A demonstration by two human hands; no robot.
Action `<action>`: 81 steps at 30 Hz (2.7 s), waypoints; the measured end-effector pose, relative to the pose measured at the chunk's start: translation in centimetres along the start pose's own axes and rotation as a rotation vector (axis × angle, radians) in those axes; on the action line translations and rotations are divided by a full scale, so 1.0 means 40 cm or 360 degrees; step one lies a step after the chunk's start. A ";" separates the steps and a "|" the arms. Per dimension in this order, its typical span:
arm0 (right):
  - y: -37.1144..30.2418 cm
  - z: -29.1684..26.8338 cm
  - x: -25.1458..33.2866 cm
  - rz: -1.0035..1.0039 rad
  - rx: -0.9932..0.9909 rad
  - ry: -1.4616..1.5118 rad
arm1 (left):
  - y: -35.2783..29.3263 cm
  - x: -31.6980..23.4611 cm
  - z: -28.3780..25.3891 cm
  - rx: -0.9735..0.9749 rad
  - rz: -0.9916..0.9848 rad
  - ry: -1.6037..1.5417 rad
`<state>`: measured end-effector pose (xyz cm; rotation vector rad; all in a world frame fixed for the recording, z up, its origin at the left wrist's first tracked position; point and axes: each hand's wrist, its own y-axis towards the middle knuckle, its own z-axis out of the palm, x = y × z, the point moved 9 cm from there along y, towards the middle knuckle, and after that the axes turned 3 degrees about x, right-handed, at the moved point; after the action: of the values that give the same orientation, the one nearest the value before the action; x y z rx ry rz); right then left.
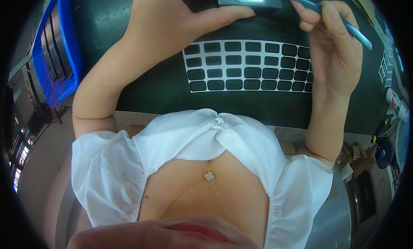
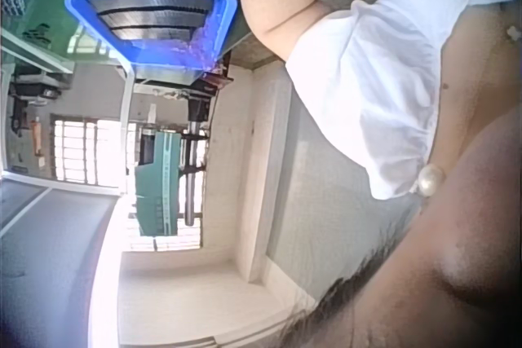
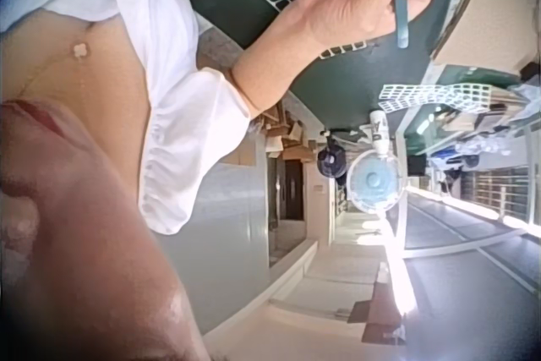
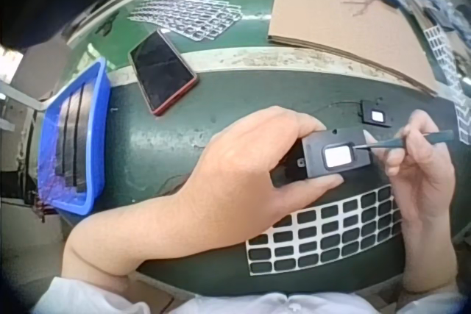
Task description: The recorder is using a tool to manipulate or inspect small electronic components on a production desk.
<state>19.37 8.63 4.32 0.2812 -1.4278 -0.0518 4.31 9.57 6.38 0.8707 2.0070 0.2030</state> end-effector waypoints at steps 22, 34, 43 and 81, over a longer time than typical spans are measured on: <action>0.000 -0.007 0.041 -0.0196 -0.0059 -0.0185 | 0.012 0.001 0.017 0.0222 -0.0258 -0.0033; -0.017 0.001 0.084 -0.0304 -0.0069 -0.0281 | 0.011 -0.064 0.028 0.0272 0.0320 0.0193; -0.032 -0.014 0.107 -0.0396 -0.0064 -0.0358 | 0.008 -0.063 0.057 0.0349 0.0352 0.0365; 0.004 -0.169 0.045 -0.0215 -0.0283 -0.1223 | -0.001 -0.071 -0.032 -0.0039 0.0173 0.0285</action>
<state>26.24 9.50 5.32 0.2171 -2.1474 -0.4330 4.23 7.94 9.03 0.9764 2.1187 0.3781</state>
